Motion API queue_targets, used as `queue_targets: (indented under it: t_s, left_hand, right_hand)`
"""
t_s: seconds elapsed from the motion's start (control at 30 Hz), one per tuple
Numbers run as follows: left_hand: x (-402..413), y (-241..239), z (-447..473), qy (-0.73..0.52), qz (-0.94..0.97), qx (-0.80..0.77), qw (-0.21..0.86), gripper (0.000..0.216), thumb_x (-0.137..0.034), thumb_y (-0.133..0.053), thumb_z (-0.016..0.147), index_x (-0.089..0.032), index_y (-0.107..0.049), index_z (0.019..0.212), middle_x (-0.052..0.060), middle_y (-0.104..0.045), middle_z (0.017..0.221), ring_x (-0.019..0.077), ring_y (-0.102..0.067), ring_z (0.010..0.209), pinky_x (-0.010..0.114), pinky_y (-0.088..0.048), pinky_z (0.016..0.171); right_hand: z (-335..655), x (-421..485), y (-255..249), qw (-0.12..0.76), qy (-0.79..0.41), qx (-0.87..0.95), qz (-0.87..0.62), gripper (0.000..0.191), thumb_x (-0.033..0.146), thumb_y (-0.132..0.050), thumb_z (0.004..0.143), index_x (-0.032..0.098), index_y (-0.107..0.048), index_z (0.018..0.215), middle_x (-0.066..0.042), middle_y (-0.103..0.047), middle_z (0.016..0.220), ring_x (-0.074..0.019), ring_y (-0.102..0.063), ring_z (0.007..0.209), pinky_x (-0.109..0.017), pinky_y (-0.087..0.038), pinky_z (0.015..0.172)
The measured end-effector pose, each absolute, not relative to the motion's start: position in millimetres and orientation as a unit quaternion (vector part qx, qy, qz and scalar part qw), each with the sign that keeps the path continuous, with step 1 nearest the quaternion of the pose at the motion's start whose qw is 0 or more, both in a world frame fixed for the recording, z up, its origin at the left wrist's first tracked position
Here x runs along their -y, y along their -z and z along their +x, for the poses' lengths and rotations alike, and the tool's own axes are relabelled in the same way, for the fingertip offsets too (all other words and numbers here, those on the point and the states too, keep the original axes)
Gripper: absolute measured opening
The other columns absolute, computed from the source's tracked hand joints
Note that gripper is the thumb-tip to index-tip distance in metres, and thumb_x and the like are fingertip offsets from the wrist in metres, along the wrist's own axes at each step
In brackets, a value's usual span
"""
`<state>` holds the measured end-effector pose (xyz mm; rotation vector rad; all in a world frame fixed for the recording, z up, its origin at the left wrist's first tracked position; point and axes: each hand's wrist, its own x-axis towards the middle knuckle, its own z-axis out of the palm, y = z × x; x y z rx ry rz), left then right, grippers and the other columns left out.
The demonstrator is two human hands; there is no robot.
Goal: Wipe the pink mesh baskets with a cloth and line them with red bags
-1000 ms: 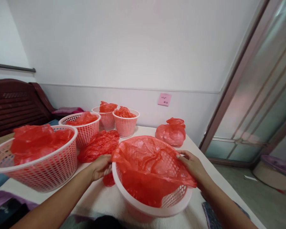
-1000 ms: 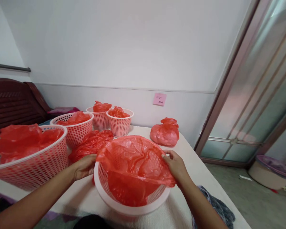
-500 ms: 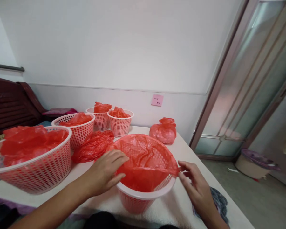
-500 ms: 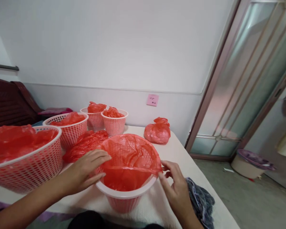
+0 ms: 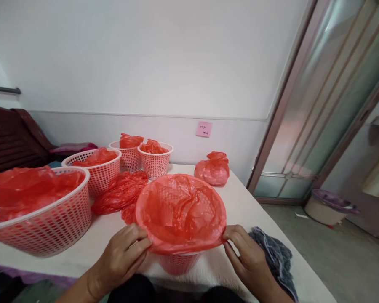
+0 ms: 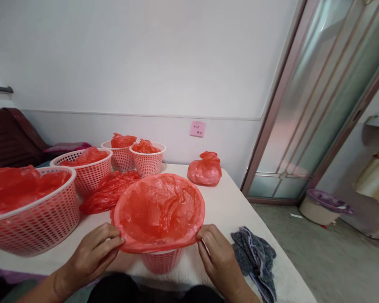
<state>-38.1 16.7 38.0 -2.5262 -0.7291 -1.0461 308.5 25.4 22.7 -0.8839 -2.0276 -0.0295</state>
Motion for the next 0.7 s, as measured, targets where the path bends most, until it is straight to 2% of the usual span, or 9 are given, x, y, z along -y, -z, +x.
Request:
queue_targets:
  t_s: [0.13,0.23,0.33,0.43,0.53,0.63,0.7]
  left_hand:
    - [-22,-15,-42,0.388,-0.871,0.274,0.124,0.026,0.003,-0.053,0.080,-0.015,-0.058,0.099,0.008,-0.059,0.091,0.0172,-0.054,0.083,0.031,-0.048,0.073]
    - [-22,-4,-43,0.380,-0.867,0.317,0.062,0.030,0.001,-0.049,0.082,-0.021,-0.058,0.101,0.007,-0.060,0.093,0.0178,-0.055,0.086,0.032,-0.048,0.076]
    - [-19,0,-42,0.433,-0.805,0.401,-0.060,0.027,-0.008,-0.046,0.086,-0.024,-0.060,0.102,0.007,-0.061,0.099,0.0202,-0.057,0.095,0.035,-0.048,0.083]
    - [-22,-13,-42,0.548,-0.597,0.528,-0.255,0.008,-0.024,-0.053,0.085,-0.023,-0.061,0.088,0.002,-0.061,0.084,0.0186,-0.058,0.082,0.032,-0.048,0.077]
    - [-38,-39,-40,0.587,-0.447,0.566,-0.368,0.022,-0.041,-0.058,0.082,-0.020,-0.060,0.087,0.002,-0.062,0.086,0.0173,-0.059,0.080,0.030,-0.049,0.073]
    - [-59,-61,-33,0.567,-0.433,0.559,-0.422,0.037,-0.054,-0.056,0.080,-0.018,-0.061,0.086,0.004,-0.066,0.086,0.0182,-0.062,0.074,0.031,-0.050,0.065]
    - [-69,-67,-27,0.552,-0.423,0.558,-0.454,0.040,-0.055,-0.062,0.075,-0.016,-0.064,0.079,0.005,-0.067,0.074,0.0184,-0.062,0.063,0.030,-0.048,0.057]
  right_hand:
    - [303,-23,-9,0.436,0.019,0.829,-0.349,0.025,0.005,-0.046,0.088,0.021,-0.056,0.105,-0.008,-0.059,0.100,-0.0188,-0.058,0.095,-0.031,-0.050,0.080]
    - [300,-25,-3,0.421,0.010,0.829,-0.369,0.029,0.007,-0.045,0.089,0.024,-0.058,0.107,-0.008,-0.060,0.102,-0.0197,-0.060,0.097,-0.033,-0.051,0.083]
    - [302,-27,1,0.437,-0.007,0.807,-0.397,0.031,0.010,-0.040,0.090,0.025,-0.059,0.110,-0.008,-0.062,0.104,-0.0208,-0.060,0.098,-0.034,-0.052,0.082]
    - [307,-30,0,0.483,-0.041,0.743,-0.461,0.021,0.019,-0.043,0.091,0.024,-0.061,0.099,-0.007,-0.064,0.093,-0.0215,-0.062,0.088,-0.034,-0.052,0.074]
    - [311,-35,-7,0.540,-0.115,0.638,-0.537,0.015,0.034,-0.050,0.089,0.023,-0.060,0.094,-0.005,-0.064,0.085,-0.0204,-0.063,0.077,-0.032,-0.052,0.066]
    - [307,-44,-17,0.584,-0.216,0.558,-0.549,0.035,0.046,-0.054,0.085,0.021,-0.055,0.110,-0.007,-0.064,0.095,-0.0209,-0.063,0.079,-0.032,-0.054,0.063]
    - [303,-54,-21,0.580,-0.287,0.548,-0.530,0.045,0.049,-0.055,0.083,0.019,-0.052,0.116,-0.005,-0.064,0.088,-0.0200,-0.062,0.074,-0.032,-0.053,0.060]
